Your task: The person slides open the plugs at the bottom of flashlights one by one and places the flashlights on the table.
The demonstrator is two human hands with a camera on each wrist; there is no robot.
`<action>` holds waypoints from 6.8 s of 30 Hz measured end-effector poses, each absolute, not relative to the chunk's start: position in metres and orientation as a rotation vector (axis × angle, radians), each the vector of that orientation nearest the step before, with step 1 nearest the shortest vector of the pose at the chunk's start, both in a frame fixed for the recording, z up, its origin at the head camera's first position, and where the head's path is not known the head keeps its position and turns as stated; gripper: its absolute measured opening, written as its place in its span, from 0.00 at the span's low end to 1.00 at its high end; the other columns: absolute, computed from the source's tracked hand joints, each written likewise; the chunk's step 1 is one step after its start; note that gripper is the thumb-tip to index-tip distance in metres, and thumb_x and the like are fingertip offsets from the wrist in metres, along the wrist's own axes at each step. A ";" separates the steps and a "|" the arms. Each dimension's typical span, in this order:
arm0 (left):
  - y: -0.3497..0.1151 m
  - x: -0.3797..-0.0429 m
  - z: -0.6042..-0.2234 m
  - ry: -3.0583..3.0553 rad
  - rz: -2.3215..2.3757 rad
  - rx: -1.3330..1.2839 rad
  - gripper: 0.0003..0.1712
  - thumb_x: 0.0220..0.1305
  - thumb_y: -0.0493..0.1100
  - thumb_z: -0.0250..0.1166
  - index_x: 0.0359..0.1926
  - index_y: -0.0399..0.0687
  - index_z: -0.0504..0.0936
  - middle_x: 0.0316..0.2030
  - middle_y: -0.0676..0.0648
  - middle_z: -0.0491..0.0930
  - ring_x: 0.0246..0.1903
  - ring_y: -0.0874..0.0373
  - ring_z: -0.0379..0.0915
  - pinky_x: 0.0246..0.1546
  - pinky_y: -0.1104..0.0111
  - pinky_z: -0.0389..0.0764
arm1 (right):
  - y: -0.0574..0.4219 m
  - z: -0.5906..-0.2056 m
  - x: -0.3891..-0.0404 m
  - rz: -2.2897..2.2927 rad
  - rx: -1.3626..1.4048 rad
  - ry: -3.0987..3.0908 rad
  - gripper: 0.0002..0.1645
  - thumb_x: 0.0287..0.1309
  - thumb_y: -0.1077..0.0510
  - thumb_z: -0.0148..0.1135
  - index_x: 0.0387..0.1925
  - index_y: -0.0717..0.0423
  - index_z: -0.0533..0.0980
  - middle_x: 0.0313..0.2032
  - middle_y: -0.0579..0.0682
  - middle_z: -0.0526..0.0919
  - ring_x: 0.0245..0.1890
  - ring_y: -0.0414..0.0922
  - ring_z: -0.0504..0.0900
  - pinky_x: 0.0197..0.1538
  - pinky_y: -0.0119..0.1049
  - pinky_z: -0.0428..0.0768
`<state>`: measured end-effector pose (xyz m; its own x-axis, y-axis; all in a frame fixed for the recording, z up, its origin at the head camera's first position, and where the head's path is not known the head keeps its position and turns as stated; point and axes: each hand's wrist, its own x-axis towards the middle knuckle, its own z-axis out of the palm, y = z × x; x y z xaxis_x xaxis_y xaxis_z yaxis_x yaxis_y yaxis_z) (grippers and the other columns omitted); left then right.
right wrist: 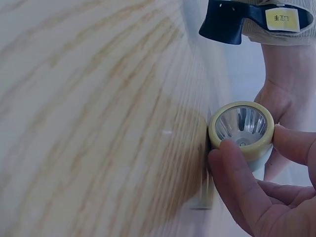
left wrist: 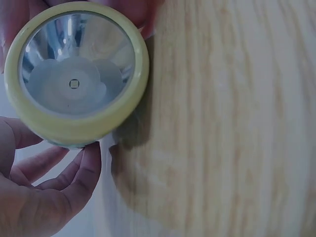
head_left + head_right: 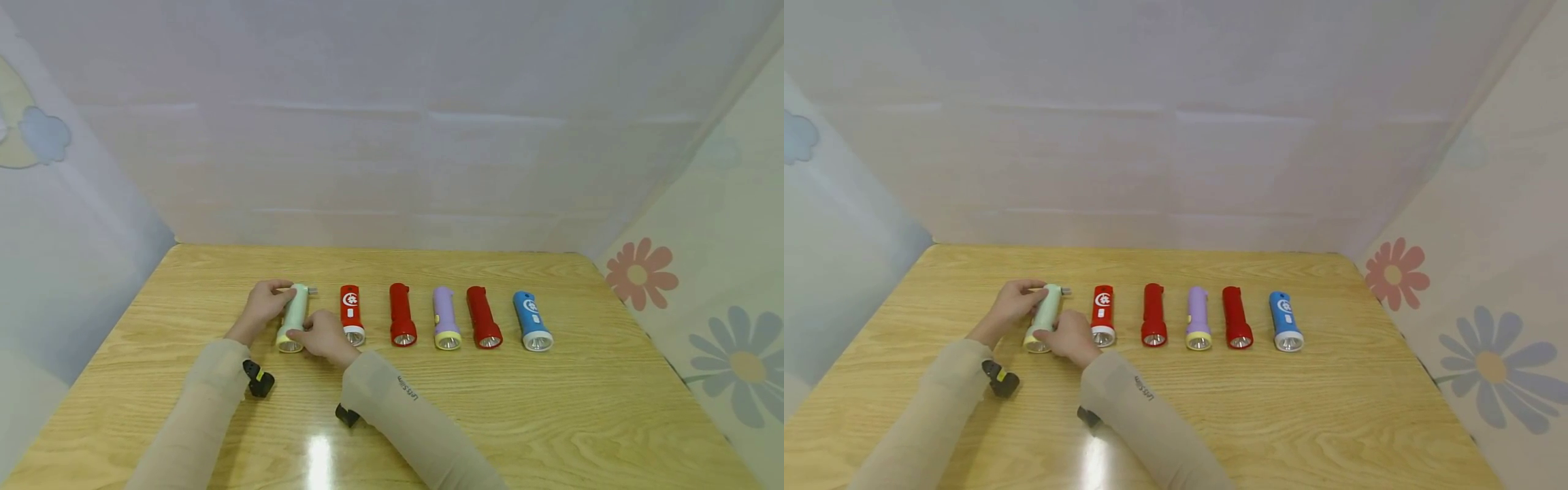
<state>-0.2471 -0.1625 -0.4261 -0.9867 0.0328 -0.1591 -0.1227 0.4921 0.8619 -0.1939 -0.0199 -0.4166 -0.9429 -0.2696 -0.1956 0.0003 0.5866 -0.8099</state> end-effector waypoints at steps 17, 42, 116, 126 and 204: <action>-0.162 -0.244 -0.425 2.566 1.514 -0.090 0.24 0.67 0.41 0.50 0.58 0.29 0.67 0.45 0.32 0.72 0.39 0.51 0.72 0.33 0.70 0.76 | -0.019 -0.418 -0.194 -1.350 -0.207 2.462 0.16 0.55 0.54 0.62 0.17 0.59 0.77 0.15 0.54 0.79 0.14 0.45 0.79 0.14 0.28 0.69; -0.173 -0.228 -0.418 2.707 1.469 0.065 0.24 0.66 0.41 0.51 0.58 0.29 0.66 0.47 0.31 0.71 0.44 0.43 0.72 0.35 0.64 0.77 | -0.008 -0.406 -0.185 -1.162 -0.431 2.694 0.15 0.55 0.52 0.62 0.34 0.61 0.80 0.22 0.46 0.78 0.21 0.36 0.72 0.22 0.25 0.67; -0.120 -0.211 -0.387 2.526 1.492 0.325 0.20 0.65 0.40 0.54 0.54 0.32 0.71 0.43 0.33 0.75 0.37 0.41 0.75 0.31 0.56 0.79 | 0.078 -0.411 -0.182 -1.248 -0.109 2.594 0.25 0.59 0.48 0.56 0.45 0.66 0.76 0.22 0.53 0.80 0.19 0.45 0.79 0.27 0.32 0.75; -0.111 -0.233 -0.395 2.501 1.482 0.280 0.23 0.66 0.38 0.52 0.57 0.26 0.67 0.45 0.31 0.73 0.38 0.41 0.76 0.35 0.58 0.79 | 0.075 -0.415 -0.188 -1.309 -0.092 2.551 0.21 0.58 0.51 0.59 0.42 0.67 0.77 0.24 0.51 0.81 0.20 0.45 0.81 0.26 0.32 0.76; -0.090 -0.245 -0.410 2.438 1.674 0.091 0.15 0.62 0.32 0.56 0.50 0.33 0.71 0.40 0.33 0.73 0.34 0.47 0.76 0.36 0.59 0.79 | 0.064 -0.418 -0.182 -1.385 -0.123 2.479 0.20 0.53 0.60 0.64 0.45 0.71 0.75 0.32 0.55 0.82 0.25 0.46 0.81 0.29 0.32 0.79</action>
<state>-0.2448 -0.0896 -0.4097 -0.9815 0.1527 -0.1151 -0.0526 0.3632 0.9302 -0.1821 0.0638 -0.4180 -0.9519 -0.2174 -0.2161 0.0701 0.5318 -0.8440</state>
